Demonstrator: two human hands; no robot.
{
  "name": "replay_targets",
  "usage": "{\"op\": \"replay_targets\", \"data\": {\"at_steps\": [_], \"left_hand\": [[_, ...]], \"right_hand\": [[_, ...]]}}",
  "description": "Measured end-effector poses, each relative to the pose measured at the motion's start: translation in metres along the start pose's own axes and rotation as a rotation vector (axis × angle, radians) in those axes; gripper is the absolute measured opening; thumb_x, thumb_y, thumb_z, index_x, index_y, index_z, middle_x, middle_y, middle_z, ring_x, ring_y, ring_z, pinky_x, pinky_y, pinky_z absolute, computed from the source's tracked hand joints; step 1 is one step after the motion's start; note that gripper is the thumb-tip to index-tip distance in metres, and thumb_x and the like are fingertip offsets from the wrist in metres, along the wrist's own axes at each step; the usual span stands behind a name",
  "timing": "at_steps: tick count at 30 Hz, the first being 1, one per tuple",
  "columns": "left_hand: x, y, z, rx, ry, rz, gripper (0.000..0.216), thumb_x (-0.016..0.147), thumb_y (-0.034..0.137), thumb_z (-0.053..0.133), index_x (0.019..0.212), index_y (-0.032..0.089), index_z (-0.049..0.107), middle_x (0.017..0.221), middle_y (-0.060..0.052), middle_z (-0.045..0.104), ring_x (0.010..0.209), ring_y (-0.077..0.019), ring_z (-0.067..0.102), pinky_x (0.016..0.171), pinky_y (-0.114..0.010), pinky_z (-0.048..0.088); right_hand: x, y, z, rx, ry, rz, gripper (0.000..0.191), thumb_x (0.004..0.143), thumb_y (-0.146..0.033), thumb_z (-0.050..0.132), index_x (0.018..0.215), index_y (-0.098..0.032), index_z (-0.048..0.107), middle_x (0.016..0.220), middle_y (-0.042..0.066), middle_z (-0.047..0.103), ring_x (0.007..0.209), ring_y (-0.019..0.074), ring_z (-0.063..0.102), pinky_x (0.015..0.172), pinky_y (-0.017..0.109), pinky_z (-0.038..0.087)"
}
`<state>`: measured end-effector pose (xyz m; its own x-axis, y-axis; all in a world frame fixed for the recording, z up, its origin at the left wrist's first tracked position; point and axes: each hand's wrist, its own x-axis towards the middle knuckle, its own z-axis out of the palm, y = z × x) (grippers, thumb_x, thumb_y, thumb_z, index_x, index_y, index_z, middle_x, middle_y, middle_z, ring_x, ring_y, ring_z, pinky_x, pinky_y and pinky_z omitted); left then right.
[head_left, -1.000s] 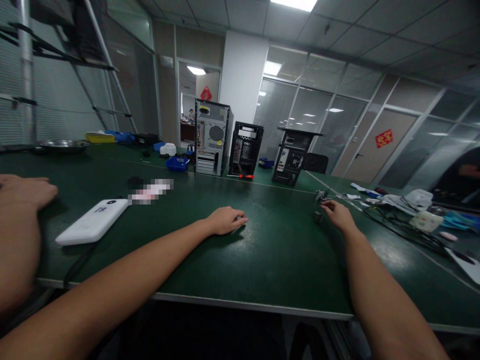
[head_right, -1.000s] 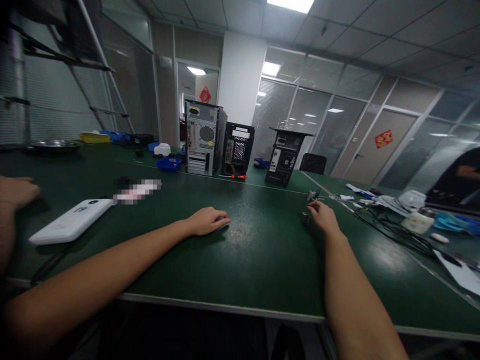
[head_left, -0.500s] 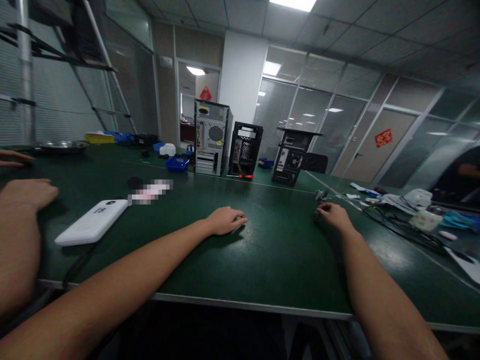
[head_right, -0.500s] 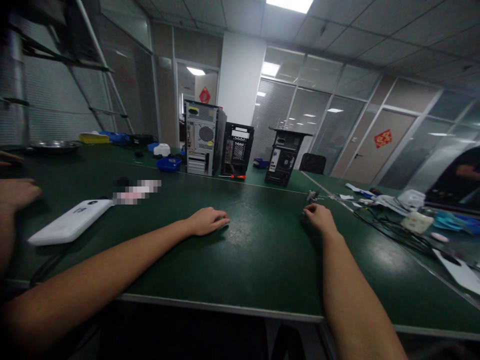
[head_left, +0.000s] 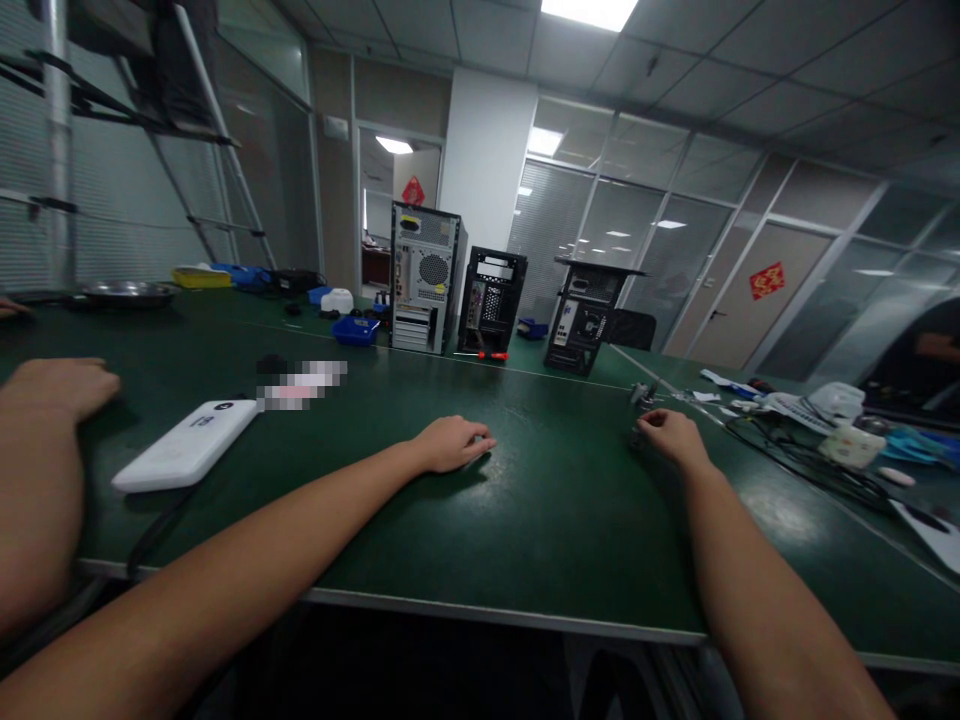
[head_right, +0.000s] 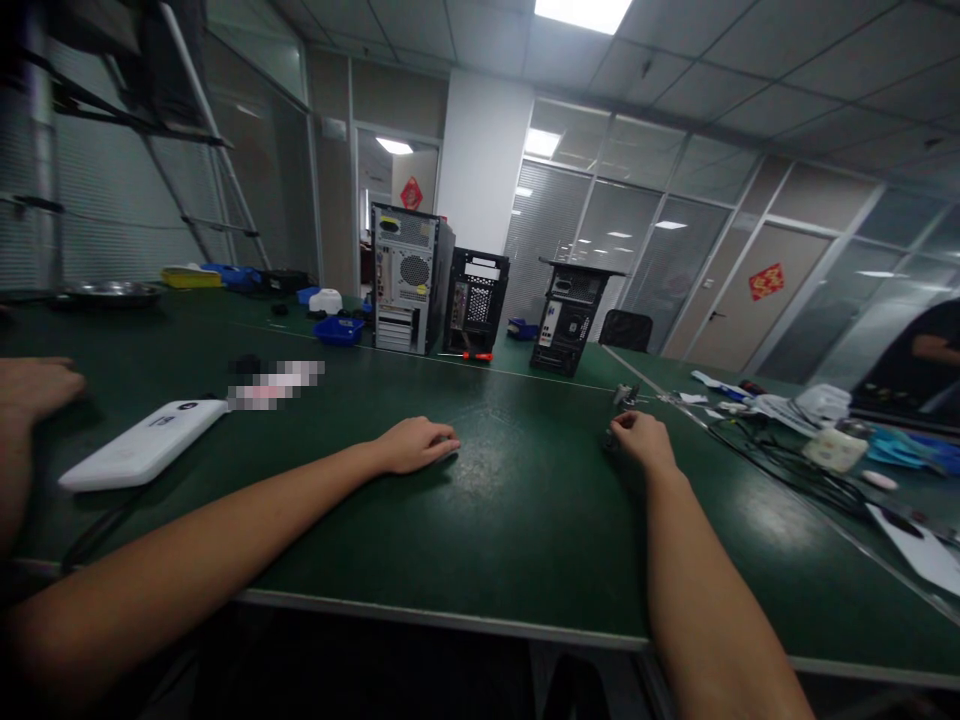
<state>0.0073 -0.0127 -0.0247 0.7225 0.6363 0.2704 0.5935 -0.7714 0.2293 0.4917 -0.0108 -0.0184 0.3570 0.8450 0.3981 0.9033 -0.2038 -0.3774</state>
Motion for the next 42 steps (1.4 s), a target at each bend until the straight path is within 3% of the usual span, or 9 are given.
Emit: {"op": "replay_targets", "data": {"at_steps": [6,12,18,23,27,35,42], "left_hand": [[-0.001,0.001,-0.001,0.0,0.005,0.003,0.046,0.1,0.055,0.037,0.11,0.024,0.07,0.087,-0.005,0.073,0.074,-0.019,0.066,0.065,-0.027,0.042],[-0.001,0.001,-0.001,0.001,0.0,0.0,0.047,0.1,0.056,0.037,0.11,0.024,0.07,0.086,-0.005,0.073,0.075,-0.019,0.067,0.065,-0.026,0.043],[0.0,0.0,0.001,0.021,0.007,-0.01,0.048,0.1,0.057,0.037,0.111,0.025,0.07,0.087,-0.005,0.073,0.075,-0.0197,0.066,0.066,-0.027,0.042],[0.0,0.001,0.0,0.028,0.006,-0.009,0.047,0.1,0.056,0.037,0.11,0.025,0.071,0.088,-0.005,0.074,0.076,-0.0197,0.066,0.066,-0.027,0.042],[0.0,0.002,-0.001,0.021,0.002,-0.005,0.046,0.1,0.055,0.038,0.109,0.024,0.071,0.087,-0.005,0.073,0.076,-0.0194,0.067,0.064,-0.026,0.042],[0.001,0.002,-0.001,0.016,0.002,0.002,0.046,0.1,0.055,0.038,0.107,0.024,0.071,0.086,-0.005,0.073,0.074,-0.019,0.066,0.063,-0.026,0.042],[0.001,0.001,0.0,0.009,-0.004,0.001,0.046,0.1,0.055,0.038,0.108,0.024,0.071,0.087,-0.005,0.073,0.074,-0.0191,0.066,0.063,-0.027,0.041]], "right_hand": [[0.002,0.004,0.001,0.079,-0.045,0.037,0.025,0.073,-0.04,0.068,0.085,-0.02,0.075,0.086,0.009,0.075,0.083,0.0232,0.069,0.079,0.034,0.051],[0.008,0.015,0.012,0.257,-0.101,0.169,0.025,0.071,-0.041,0.071,0.076,-0.018,0.065,0.069,0.007,0.07,0.064,0.0207,0.068,0.063,0.033,0.056],[0.013,0.02,0.017,0.426,-0.142,0.256,0.021,0.071,-0.036,0.072,0.076,-0.019,0.059,0.072,0.006,0.07,0.068,0.0215,0.07,0.058,0.032,0.06],[0.016,0.022,0.012,0.444,-0.177,0.276,0.02,0.067,-0.029,0.075,0.079,-0.018,0.063,0.076,0.008,0.071,0.068,0.0214,0.07,0.059,0.032,0.06],[0.015,0.023,0.01,0.377,-0.178,0.293,0.024,0.068,-0.036,0.077,0.072,-0.019,0.06,0.066,0.007,0.069,0.061,0.0215,0.069,0.056,0.032,0.058],[0.01,0.015,0.007,0.321,-0.23,0.211,0.031,0.07,-0.045,0.075,0.08,-0.017,0.066,0.071,0.008,0.071,0.062,0.0204,0.068,0.06,0.032,0.055],[0.001,0.01,0.001,0.181,-0.243,0.029,0.049,0.056,-0.044,0.085,0.093,-0.017,0.068,0.092,0.009,0.074,0.082,0.0217,0.07,0.074,0.031,0.054]]}}
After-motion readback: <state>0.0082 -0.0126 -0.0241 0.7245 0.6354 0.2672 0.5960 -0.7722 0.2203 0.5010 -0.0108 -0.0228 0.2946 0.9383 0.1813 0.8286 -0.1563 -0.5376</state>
